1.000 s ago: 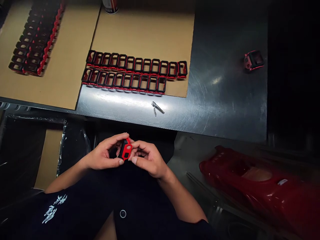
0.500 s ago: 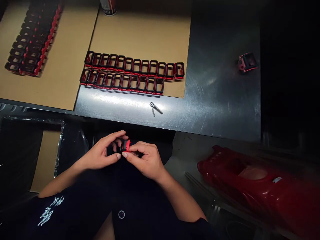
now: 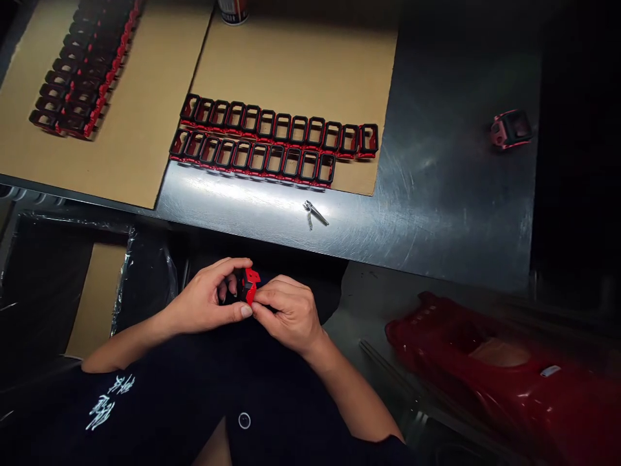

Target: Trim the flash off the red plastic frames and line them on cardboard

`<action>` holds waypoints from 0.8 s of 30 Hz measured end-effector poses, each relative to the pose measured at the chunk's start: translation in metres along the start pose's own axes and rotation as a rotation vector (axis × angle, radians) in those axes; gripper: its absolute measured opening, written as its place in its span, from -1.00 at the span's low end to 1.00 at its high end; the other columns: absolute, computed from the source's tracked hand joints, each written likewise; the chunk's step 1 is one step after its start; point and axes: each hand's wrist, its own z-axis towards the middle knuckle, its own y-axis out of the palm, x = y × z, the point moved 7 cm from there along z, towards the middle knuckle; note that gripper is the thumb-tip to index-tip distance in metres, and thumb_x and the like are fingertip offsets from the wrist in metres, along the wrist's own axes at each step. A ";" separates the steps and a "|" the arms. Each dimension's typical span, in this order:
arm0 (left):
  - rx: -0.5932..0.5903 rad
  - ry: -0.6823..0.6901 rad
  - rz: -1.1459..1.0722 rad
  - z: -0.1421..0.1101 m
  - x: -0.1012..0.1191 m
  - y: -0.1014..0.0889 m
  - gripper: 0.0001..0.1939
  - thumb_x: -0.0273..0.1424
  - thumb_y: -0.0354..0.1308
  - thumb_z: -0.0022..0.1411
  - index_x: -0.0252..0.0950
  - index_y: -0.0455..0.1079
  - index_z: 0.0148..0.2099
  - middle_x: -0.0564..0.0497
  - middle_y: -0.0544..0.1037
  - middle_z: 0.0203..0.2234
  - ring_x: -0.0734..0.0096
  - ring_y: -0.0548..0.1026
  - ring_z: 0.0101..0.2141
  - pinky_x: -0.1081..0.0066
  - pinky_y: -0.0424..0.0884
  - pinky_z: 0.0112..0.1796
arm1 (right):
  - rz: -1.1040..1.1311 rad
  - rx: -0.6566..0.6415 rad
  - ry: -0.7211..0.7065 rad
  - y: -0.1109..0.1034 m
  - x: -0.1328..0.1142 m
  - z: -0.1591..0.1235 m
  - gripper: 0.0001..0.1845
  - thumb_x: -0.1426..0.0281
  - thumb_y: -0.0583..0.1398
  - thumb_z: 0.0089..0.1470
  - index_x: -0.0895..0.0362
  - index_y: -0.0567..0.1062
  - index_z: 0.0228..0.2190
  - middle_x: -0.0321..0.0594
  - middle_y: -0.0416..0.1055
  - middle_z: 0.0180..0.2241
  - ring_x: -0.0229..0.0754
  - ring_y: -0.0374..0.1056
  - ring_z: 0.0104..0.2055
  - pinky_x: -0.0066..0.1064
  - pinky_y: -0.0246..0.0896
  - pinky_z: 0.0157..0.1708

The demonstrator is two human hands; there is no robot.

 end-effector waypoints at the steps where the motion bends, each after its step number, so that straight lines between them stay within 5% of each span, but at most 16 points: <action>1: 0.008 0.008 0.010 0.000 0.000 0.000 -0.28 -0.03 0.35 0.11 -0.29 0.33 0.21 -0.04 0.49 -0.19 0.46 0.42 -0.38 0.45 0.40 -0.44 | -0.005 -0.005 0.005 0.000 0.000 0.000 -0.81 0.47 0.24 0.27 0.08 0.60 -0.39 -0.24 0.53 -0.44 -0.17 0.44 -0.41 -0.33 0.38 -0.38; 16: 0.169 0.395 0.093 -0.005 0.019 -0.004 -0.27 -0.35 0.35 0.12 -0.18 0.19 0.30 -0.15 0.40 0.04 0.38 0.50 -0.22 0.41 0.55 -0.31 | -0.003 0.010 0.048 0.003 0.008 -0.003 -0.86 0.55 0.24 0.20 0.10 0.57 -0.25 -0.22 0.52 -0.37 -0.17 0.40 -0.37 -0.32 0.34 -0.36; 24: 0.198 0.495 0.143 -0.005 0.024 -0.004 -0.18 -0.41 0.31 0.10 -0.19 0.07 0.36 -0.22 0.37 0.08 0.29 0.49 -0.17 0.35 0.58 -0.31 | 0.018 0.046 0.100 -0.001 0.008 -0.004 -0.79 0.54 0.18 0.21 0.06 0.60 -0.21 -0.19 0.55 -0.29 -0.16 0.48 -0.31 -0.31 0.42 -0.29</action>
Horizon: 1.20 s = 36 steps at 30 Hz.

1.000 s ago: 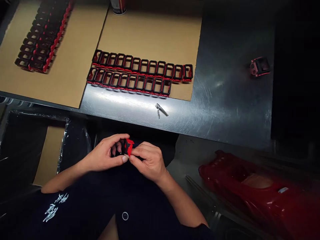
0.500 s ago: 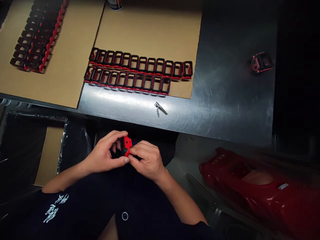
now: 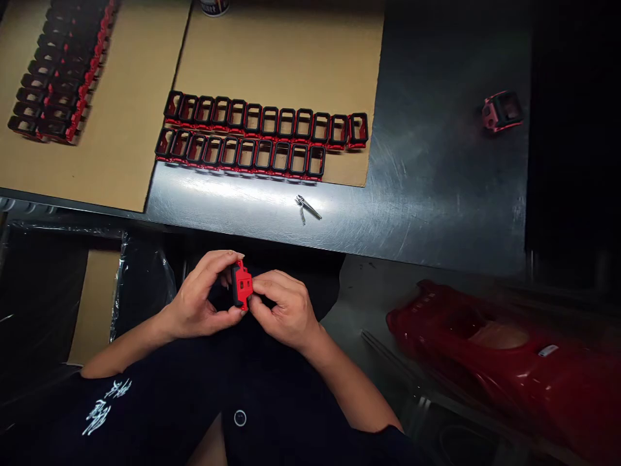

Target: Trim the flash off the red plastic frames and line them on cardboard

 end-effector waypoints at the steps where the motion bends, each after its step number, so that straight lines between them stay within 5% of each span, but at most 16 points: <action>1: 0.002 0.003 0.001 0.000 0.000 0.000 -0.17 -0.43 0.30 0.10 -0.20 0.07 0.37 -0.23 0.37 0.08 0.27 0.49 -0.16 0.35 0.59 -0.31 | 0.009 0.011 0.006 -0.001 0.000 0.000 -0.78 0.54 0.19 0.21 0.06 0.60 -0.21 -0.19 0.55 -0.29 -0.16 0.48 -0.30 -0.32 0.42 -0.29; 18: -0.082 -0.124 0.032 -0.004 -0.010 0.006 -0.14 -0.46 0.27 0.08 -0.13 0.04 0.39 -0.17 0.32 0.06 0.23 0.47 -0.09 0.29 0.58 -0.22 | 0.359 0.048 0.451 0.004 0.032 -0.013 -0.86 0.32 0.29 0.20 0.09 0.62 -0.22 -0.20 0.56 -0.27 -0.17 0.49 -0.31 -0.41 0.42 -0.30; 36: -0.080 -0.083 0.017 -0.003 -0.010 0.006 -0.15 -0.51 0.22 0.10 -0.12 0.03 0.39 -0.20 0.28 0.14 0.14 0.46 0.02 0.29 0.60 -0.20 | 0.397 0.024 0.426 0.008 0.030 -0.006 -0.88 0.34 0.29 0.21 0.09 0.63 -0.22 -0.21 0.56 -0.27 -0.17 0.48 -0.28 -0.41 0.41 -0.24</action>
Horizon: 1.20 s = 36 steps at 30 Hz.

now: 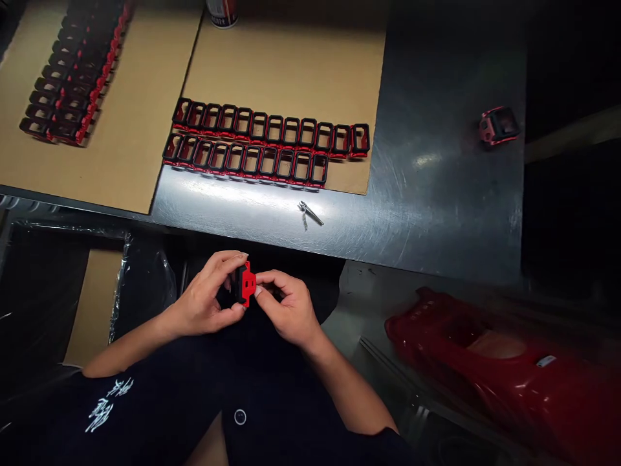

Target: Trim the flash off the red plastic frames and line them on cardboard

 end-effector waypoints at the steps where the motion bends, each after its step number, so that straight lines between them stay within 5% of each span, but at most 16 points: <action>1: -0.003 -0.001 0.001 -0.001 0.000 0.000 -0.14 -0.51 0.22 0.10 -0.11 0.01 0.40 -0.21 0.27 0.14 0.13 0.45 0.04 0.28 0.60 -0.19 | -0.001 -0.003 0.003 0.000 0.000 0.000 -0.87 0.33 0.29 0.21 0.09 0.63 -0.22 -0.21 0.56 -0.26 -0.16 0.49 -0.28 -0.40 0.41 -0.24; 36: -0.066 0.050 -0.042 0.000 0.003 0.007 -0.15 -0.56 0.15 0.09 -0.15 -0.02 0.39 -0.24 0.26 0.15 0.08 0.41 0.09 0.21 0.59 -0.15 | -0.057 -0.020 -0.008 0.000 -0.003 -0.005 -0.89 0.39 0.25 0.18 0.11 0.60 -0.26 -0.24 0.55 -0.30 -0.18 0.49 -0.27 -0.42 0.39 -0.21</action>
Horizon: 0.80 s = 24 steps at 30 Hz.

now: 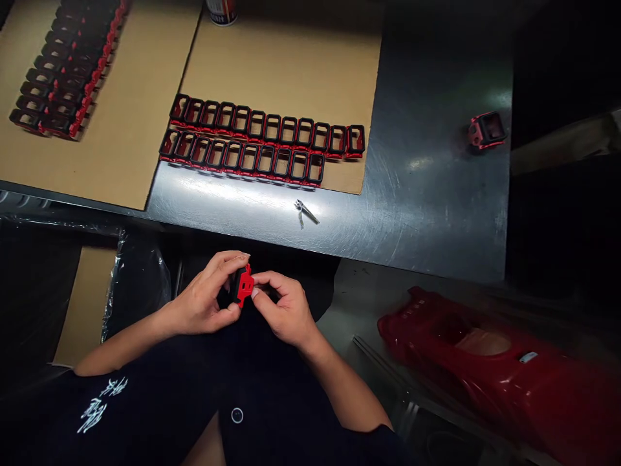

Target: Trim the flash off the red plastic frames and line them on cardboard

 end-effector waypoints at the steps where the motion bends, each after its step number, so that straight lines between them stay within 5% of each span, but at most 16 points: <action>1: 0.004 -0.003 -0.016 0.000 0.000 0.000 -0.14 -0.56 0.17 0.08 -0.14 -0.02 0.39 -0.23 0.27 0.15 0.09 0.42 0.08 0.22 0.59 -0.16 | 0.005 -0.004 0.007 0.000 0.000 0.000 -0.89 0.39 0.25 0.18 0.12 0.60 -0.26 -0.23 0.55 -0.30 -0.17 0.49 -0.27 -0.41 0.39 -0.20; 13: -0.001 -0.129 -0.207 0.001 -0.006 0.003 -0.25 -0.44 0.32 0.08 -0.12 0.13 0.28 -0.09 0.38 0.01 0.44 0.44 -0.27 0.44 0.48 -0.35 | 0.184 -0.065 0.129 0.003 0.007 -0.001 -0.87 0.33 0.30 0.14 0.14 0.56 -0.29 -0.28 0.46 -0.45 -0.28 0.32 -0.46 -0.48 0.24 -0.39; 24: 0.082 -0.100 -0.110 0.001 -0.003 0.000 -0.23 -0.47 0.28 0.07 -0.12 0.12 0.30 -0.11 0.34 0.02 0.42 0.44 -0.23 0.41 0.52 -0.31 | 0.110 -0.043 0.118 0.002 0.011 0.002 -0.84 0.31 0.28 0.16 0.14 0.57 -0.27 -0.24 0.50 -0.40 -0.23 0.39 -0.39 -0.45 0.31 -0.33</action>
